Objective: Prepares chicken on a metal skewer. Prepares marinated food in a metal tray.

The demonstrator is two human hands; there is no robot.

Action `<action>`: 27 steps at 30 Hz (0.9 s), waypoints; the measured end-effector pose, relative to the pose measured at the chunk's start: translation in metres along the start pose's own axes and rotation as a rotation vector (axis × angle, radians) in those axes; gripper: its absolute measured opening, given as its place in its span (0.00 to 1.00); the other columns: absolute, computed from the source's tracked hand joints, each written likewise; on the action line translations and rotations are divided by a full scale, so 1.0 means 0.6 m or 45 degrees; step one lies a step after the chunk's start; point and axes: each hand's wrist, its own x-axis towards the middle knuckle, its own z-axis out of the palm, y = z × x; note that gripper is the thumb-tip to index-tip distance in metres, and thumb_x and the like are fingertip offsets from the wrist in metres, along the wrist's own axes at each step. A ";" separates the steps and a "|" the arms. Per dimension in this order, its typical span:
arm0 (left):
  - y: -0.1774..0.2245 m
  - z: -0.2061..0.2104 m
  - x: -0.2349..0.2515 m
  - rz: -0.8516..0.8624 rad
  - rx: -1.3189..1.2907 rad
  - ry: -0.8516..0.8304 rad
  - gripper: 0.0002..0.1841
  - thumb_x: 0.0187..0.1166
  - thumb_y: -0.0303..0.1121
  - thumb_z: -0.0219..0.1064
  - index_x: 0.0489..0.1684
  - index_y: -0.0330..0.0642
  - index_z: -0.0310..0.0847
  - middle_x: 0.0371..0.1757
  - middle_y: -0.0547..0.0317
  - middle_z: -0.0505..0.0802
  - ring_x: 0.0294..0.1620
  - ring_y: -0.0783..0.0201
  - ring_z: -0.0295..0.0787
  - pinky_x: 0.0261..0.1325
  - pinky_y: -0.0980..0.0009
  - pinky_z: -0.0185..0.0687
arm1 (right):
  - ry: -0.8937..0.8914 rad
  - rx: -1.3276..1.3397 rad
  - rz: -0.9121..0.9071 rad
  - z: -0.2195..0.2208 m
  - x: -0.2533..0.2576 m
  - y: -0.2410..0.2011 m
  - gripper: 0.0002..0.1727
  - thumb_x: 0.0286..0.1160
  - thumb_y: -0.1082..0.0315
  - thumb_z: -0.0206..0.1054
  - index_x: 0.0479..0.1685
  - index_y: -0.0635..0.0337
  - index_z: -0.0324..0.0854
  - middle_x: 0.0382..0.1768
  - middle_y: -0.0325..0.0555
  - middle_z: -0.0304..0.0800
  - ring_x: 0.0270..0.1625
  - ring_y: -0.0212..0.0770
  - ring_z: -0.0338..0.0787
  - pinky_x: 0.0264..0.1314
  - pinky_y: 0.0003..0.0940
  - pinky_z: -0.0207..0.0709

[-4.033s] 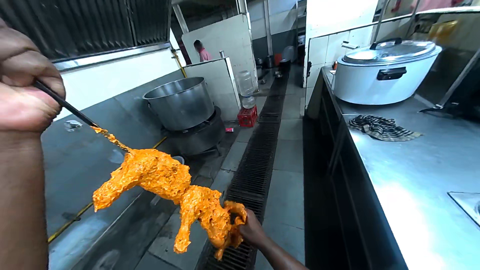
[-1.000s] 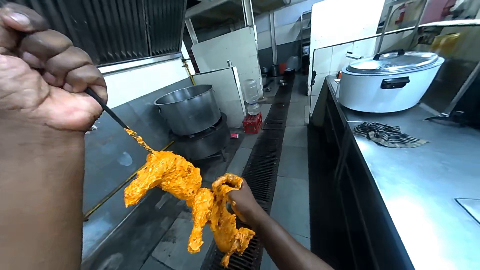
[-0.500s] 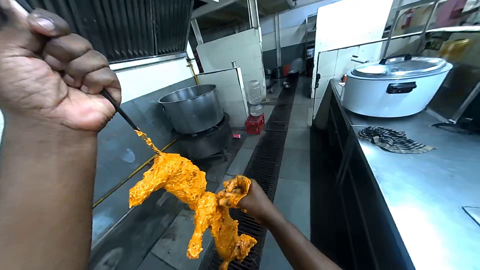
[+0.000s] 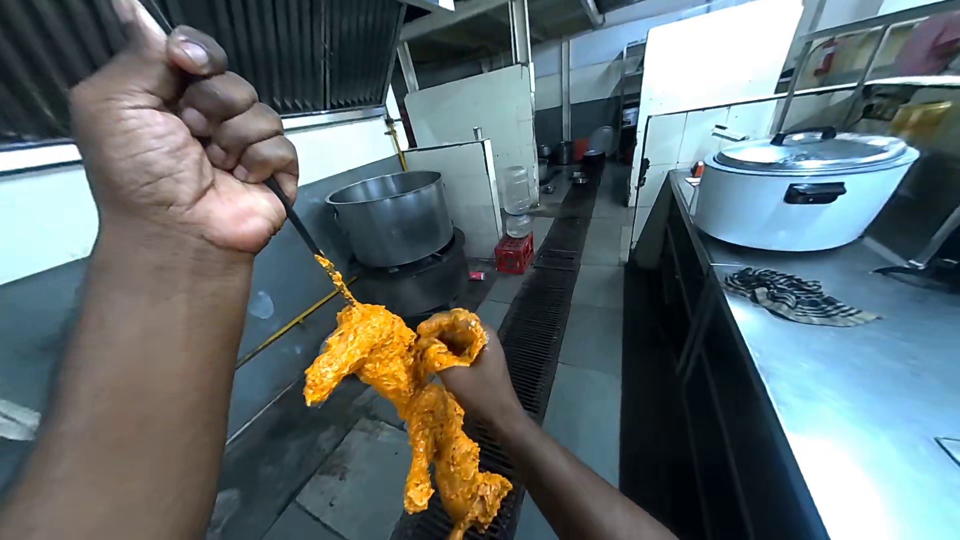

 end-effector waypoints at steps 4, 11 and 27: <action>-0.003 -0.005 -0.002 -0.012 -0.008 -0.020 0.28 0.97 0.46 0.34 0.23 0.52 0.72 0.11 0.75 0.68 0.08 0.82 0.61 0.13 0.89 0.59 | 0.047 0.297 0.085 -0.003 0.004 -0.002 0.12 0.71 0.79 0.65 0.50 0.62 0.85 0.39 0.37 0.89 0.39 0.25 0.85 0.43 0.23 0.81; -0.007 -0.011 -0.005 -0.015 0.000 -0.061 0.29 0.97 0.47 0.32 0.23 0.54 0.72 0.11 0.77 0.70 0.09 0.83 0.62 0.13 0.89 0.61 | 0.029 0.576 0.165 -0.020 0.000 0.011 0.14 0.73 0.77 0.60 0.54 0.57 0.83 0.43 0.36 0.89 0.44 0.27 0.88 0.49 0.26 0.83; -0.035 0.004 -0.005 -0.031 0.353 0.474 0.20 0.95 0.49 0.46 0.27 0.59 0.72 0.12 0.79 0.65 0.08 0.80 0.55 0.14 0.85 0.56 | -0.185 -0.334 0.250 -0.015 -0.002 -0.025 0.09 0.62 0.79 0.73 0.42 0.62 0.88 0.36 0.42 0.90 0.39 0.30 0.88 0.46 0.31 0.83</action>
